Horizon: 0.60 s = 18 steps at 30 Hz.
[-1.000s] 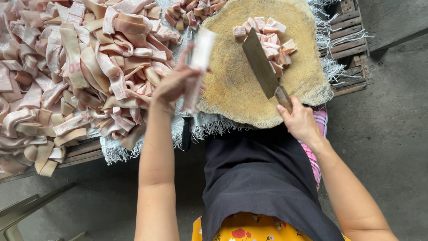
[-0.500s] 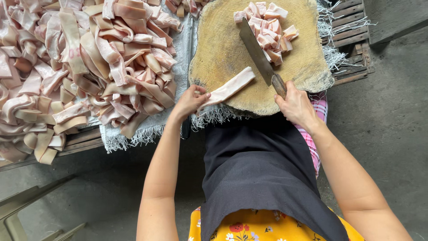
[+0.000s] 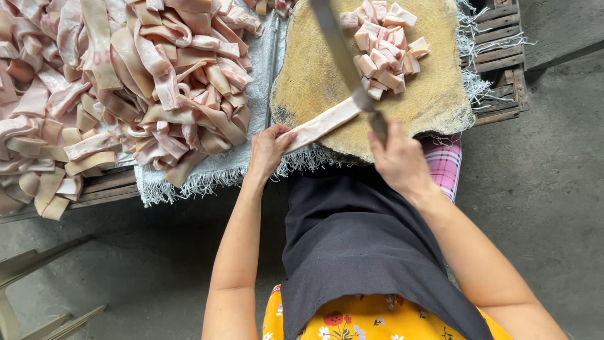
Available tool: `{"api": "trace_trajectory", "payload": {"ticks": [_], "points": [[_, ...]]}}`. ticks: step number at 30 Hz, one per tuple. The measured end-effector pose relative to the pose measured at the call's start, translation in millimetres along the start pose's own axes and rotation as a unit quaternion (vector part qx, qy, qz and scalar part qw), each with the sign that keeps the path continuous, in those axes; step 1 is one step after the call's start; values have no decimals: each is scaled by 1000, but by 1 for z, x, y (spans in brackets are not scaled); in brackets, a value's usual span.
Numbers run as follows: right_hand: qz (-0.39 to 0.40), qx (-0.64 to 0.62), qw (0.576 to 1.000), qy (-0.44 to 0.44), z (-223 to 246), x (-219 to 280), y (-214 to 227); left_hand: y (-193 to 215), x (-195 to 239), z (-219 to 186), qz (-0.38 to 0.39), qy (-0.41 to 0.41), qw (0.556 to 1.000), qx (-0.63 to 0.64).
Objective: The person uses a large cleaver to chop strips of pork belly into small cubes on a wooden cutting board. The chopped pieces are pushed aside on the board, and the person continues to process the pile of meat strips.
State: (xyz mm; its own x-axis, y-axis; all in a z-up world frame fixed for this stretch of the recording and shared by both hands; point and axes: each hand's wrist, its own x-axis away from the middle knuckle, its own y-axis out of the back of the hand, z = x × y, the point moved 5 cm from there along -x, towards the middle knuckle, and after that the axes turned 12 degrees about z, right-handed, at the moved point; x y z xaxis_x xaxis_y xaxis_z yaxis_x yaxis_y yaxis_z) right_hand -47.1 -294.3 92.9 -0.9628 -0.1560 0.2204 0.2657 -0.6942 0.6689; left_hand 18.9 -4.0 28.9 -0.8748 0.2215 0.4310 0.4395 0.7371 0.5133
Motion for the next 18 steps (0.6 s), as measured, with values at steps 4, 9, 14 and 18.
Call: {"api": "trace_trajectory", "payload": {"ticks": [4,9,14,18], "points": [[89,108,989,-55,-26,-12,-25,1,4,5,-4,-3,1000,15],[133,-91,973,-167,-14,-10,20,-8,-4,7,-12,-3,1000,27],[-20,-73,997,1,48,5,78,-12,-5,4,-31,-12,999,42],[-90,-118,982,117,53,16,86,1,2,-2,-47,-11,998,33]]}}
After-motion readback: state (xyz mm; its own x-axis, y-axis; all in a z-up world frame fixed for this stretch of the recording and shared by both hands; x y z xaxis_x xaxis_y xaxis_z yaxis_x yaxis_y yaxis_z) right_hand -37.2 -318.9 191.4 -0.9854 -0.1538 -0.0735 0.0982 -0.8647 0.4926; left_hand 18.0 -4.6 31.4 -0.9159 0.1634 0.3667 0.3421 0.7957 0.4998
